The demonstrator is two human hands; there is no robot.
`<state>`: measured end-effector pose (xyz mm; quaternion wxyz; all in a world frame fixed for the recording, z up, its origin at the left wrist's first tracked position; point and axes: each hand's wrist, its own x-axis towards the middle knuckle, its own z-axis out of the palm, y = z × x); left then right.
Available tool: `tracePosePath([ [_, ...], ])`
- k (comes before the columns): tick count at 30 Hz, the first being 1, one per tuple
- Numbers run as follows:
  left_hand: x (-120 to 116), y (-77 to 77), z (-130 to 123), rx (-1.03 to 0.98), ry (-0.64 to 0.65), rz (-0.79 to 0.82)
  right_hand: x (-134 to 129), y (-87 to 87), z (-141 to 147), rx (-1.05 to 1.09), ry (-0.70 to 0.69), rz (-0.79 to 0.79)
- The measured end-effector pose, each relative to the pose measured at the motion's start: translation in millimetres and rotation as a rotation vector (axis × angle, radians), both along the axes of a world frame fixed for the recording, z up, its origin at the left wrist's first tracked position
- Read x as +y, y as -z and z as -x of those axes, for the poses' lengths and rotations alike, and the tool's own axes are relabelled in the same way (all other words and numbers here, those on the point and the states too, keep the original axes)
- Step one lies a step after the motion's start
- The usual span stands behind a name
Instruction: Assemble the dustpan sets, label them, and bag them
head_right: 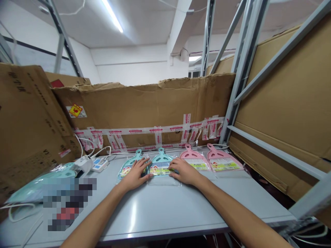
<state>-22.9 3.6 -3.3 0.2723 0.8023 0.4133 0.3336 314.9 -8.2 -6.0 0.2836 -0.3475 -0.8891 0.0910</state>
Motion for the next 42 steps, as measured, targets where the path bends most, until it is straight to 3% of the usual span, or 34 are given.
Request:
tracePosePath([
  [7,-5.9,5.6,-10.8,0.027,-0.015,-0.034,2.6,-1.7,-9.4,0.0,-0.001,0.03],
  [12,-23.4,-13.5,-23.6,-0.092,-0.015,-0.158,-8.8,-11.7,0.1,0.063,0.015,-0.06],
  [15,-38.2,-17.9,-35.8,-0.038,0.193,-0.159,-24.2,-10.6,18.9,0.079,-0.019,-0.154],
  [17,-45.5,-11.8,-44.4,0.174,0.411,-0.149,-35.5,-4.2,33.3,0.013,-0.151,-0.167],
  [19,-49.2,-1.6,-51.0,0.308,0.491,-0.173,-45.1,3.9,45.4,-0.071,-0.293,-0.147],
  [21,-49.8,7.9,-54.3,0.359,0.481,-0.174,-51.3,10.2,53.0,-0.115,-0.352,-0.118],
  [25,-47.7,16.6,-53.4,0.376,0.446,-0.18,-53.5,13.0,55.9,-0.115,-0.342,-0.064],
  [42,-46.3,18.0,-54.6,0.321,0.424,-0.182,-47.0,14.2,56.1,-0.124,-0.331,-0.044],
])
